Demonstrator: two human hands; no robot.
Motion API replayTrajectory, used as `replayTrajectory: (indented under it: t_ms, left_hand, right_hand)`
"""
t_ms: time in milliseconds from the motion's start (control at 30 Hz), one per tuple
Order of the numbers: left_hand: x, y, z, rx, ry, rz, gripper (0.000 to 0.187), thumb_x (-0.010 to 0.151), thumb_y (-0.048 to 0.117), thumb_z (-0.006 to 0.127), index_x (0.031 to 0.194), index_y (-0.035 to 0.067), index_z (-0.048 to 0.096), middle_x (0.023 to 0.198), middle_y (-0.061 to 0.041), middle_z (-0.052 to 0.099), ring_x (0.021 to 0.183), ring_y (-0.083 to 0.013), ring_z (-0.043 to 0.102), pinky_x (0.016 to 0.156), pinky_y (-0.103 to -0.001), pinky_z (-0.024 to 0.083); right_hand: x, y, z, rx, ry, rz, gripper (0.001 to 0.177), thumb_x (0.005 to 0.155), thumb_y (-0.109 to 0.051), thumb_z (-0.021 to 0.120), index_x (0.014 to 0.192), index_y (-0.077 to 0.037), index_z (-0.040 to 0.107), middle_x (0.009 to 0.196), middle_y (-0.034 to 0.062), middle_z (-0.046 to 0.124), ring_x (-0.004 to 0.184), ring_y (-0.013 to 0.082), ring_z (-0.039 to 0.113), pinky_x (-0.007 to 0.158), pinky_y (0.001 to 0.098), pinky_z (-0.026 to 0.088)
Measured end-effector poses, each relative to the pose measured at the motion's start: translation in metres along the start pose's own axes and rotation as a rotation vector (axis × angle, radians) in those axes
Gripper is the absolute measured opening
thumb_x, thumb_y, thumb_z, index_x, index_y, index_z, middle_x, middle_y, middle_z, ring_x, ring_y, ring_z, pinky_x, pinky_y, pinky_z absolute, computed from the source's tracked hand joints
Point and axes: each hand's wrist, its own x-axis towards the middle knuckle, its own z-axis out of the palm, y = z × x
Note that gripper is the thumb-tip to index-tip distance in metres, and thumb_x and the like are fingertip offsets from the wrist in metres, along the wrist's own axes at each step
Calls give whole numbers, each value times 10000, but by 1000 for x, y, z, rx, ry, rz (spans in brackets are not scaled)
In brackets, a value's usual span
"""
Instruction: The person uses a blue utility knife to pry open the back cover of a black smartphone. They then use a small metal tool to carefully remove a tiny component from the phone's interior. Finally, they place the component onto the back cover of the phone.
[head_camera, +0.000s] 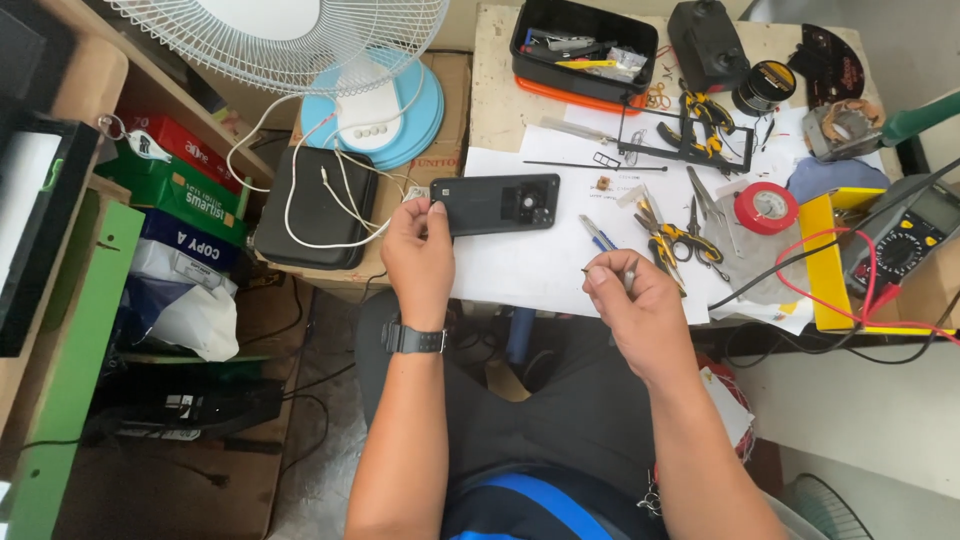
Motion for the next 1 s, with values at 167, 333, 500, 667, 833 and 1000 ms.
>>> replayTrajectory:
  t_ms: [167, 333, 500, 667, 833, 1000]
  left_hand:
    - [-15, 11, 1, -166, -19, -12, 121, 1104, 175, 759, 1177, 78, 768, 862, -44, 837, 737, -93, 705, 718, -300, 634]
    - [-40, 39, -3, -379, -142, -71, 161, 1118, 104, 717, 1209, -27, 695, 930, -140, 805, 805, -155, 783, 708, -325, 747]
    - [-71, 61, -9, -579, -241, -9, 150, 1160, 66, 656, 1257, -46, 635, 1009, -204, 788, 942, -278, 859, 760, -435, 806]
    - [-97, 76, -17, -614, -231, 151, 138, 1163, 47, 630, 1255, -55, 633, 1035, -226, 795, 960, -287, 855, 799, -463, 804]
    - [-115, 64, -15, -690, -204, 285, 138, 1152, 20, 627, 1257, -70, 635, 1022, -247, 807, 923, -303, 866, 799, -493, 802]
    - [-134, 94, -26, -624, -226, 416, 158, 1187, 145, 655, 1296, 36, 621, 1206, -179, 815, 942, -251, 823, 894, -375, 760]
  right_hand:
    - [-4, -3, 0, 22, 15, -39, 153, 1150, -54, 660, 1062, 24, 757, 651, 30, 521, 575, 62, 455, 479, 201, 413]
    - [-9, -10, -4, 29, 21, -98, 163, 1151, -75, 656, 1057, 13, 757, 643, 27, 519, 569, 66, 452, 507, 222, 440]
    - [-18, -14, -12, -546, 243, -698, 68, 1122, -43, 782, 1144, -64, 843, 1032, 89, 680, 799, 232, 648, 733, 361, 573]
    - [-23, -31, -16, -584, 374, -886, 77, 1135, -86, 797, 1122, -119, 865, 1260, 124, 532, 844, 226, 583, 804, 376, 607]
    - [-27, -29, -17, -548, 404, -975, 92, 1151, -114, 762, 1147, -135, 851, 1438, 177, 406, 1048, 294, 605, 874, 399, 648]
    - [-36, -17, -18, -593, 361, -876, 117, 1101, -28, 799, 1116, -127, 859, 1450, 223, 374, 1486, 458, 561, 1180, 566, 587]
